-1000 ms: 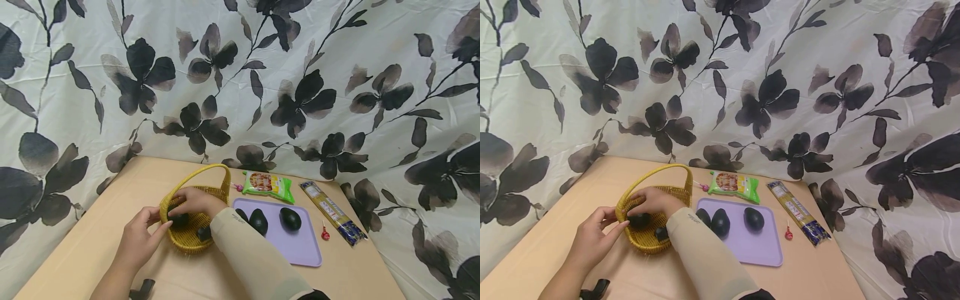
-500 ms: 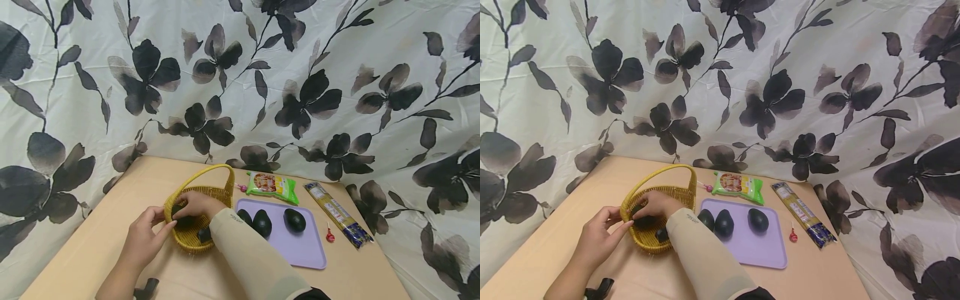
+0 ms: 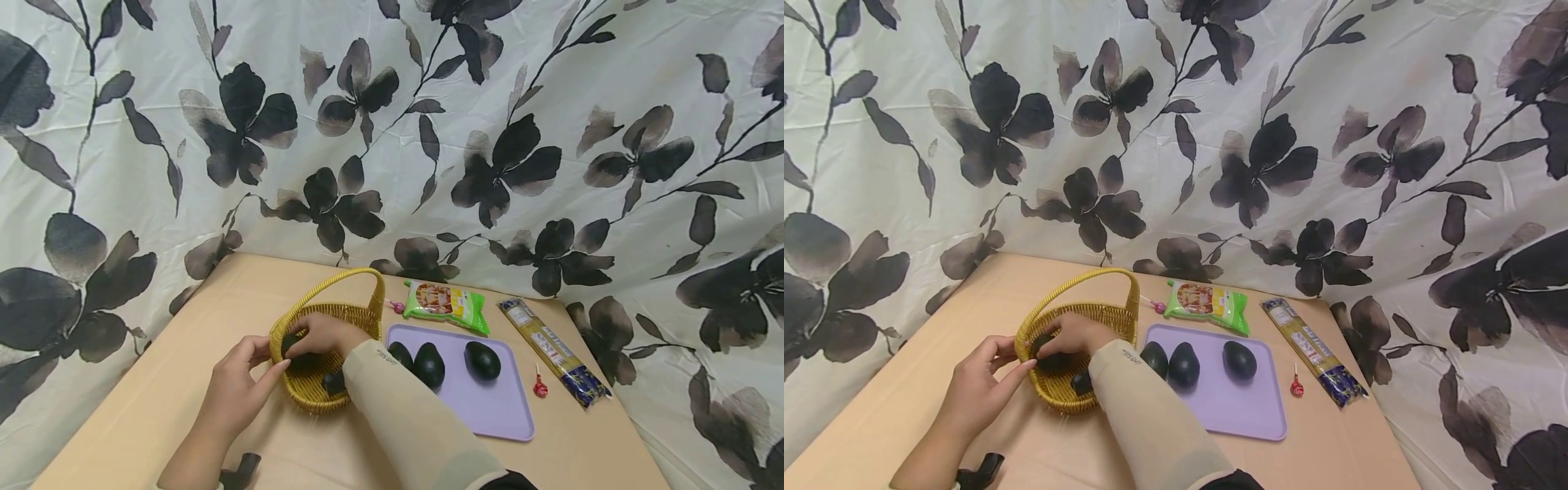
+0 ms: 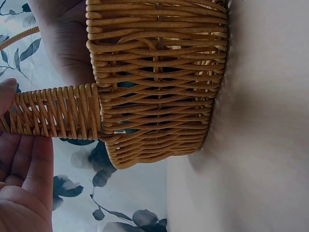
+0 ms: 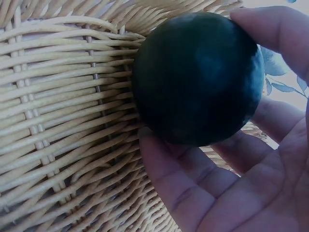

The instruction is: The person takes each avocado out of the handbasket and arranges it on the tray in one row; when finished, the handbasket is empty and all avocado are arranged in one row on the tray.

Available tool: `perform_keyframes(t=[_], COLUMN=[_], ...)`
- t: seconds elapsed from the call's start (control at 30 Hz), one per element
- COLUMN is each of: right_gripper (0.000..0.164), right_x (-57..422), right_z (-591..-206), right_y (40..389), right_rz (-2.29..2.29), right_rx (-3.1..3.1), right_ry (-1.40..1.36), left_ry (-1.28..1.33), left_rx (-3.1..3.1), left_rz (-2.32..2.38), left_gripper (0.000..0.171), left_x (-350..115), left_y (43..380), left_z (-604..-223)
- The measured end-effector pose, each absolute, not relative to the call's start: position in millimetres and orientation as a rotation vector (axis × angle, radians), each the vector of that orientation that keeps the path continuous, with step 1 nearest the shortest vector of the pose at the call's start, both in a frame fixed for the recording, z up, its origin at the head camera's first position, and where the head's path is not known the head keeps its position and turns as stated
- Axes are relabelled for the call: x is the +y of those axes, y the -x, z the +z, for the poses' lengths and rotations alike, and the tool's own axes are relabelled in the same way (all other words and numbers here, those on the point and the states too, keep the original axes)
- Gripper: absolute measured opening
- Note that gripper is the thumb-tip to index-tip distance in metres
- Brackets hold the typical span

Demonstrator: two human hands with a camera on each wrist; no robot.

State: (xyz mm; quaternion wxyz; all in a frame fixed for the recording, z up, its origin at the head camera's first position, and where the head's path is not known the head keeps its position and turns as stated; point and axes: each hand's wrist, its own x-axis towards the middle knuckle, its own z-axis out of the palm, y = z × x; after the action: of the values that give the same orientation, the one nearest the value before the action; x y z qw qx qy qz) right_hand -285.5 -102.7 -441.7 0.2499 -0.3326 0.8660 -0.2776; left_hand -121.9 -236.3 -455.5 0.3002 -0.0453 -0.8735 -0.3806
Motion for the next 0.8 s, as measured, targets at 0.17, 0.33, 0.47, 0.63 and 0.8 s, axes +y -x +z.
perform_keyframes(t=[0.17, 0.33, 0.47, 0.63, 0.8], right_gripper=[0.052, 0.049, 0.048, 0.043, 0.042], right_x=[-100.2, -95.2, -89.9, -83.3, -75.5], right_z=[-442.3, -442.0, -440.0, -433.5, -423.9], right_y=[286.5, 289.4, 290.0, 287.8, 284.7], right_rz=[-0.787, -0.848, -0.894, -0.971, -1.017], right_rx=[2.338, 2.334, 2.34, 2.295, 2.25], right_ry=[0.895, 0.86, 0.864, 0.86, 0.875], left_ry=[0.125, 0.141, 0.163, 0.16, 0.152], left_rx=[-2.319, -2.3, -2.287, -2.286, -2.286], left_rz=[-1.012, -1.009, -1.008, -0.998, -0.999], left_gripper=[0.039, 0.039, 0.039, 0.039, 0.04], left_x=[-236.0, -236.3, -236.2, -236.3, -236.5], left_y=[122.3, 122.3, 123.2, 123.7, 123.8], left_z=[-456.1, -456.3, -456.7, -456.4, -456.7])
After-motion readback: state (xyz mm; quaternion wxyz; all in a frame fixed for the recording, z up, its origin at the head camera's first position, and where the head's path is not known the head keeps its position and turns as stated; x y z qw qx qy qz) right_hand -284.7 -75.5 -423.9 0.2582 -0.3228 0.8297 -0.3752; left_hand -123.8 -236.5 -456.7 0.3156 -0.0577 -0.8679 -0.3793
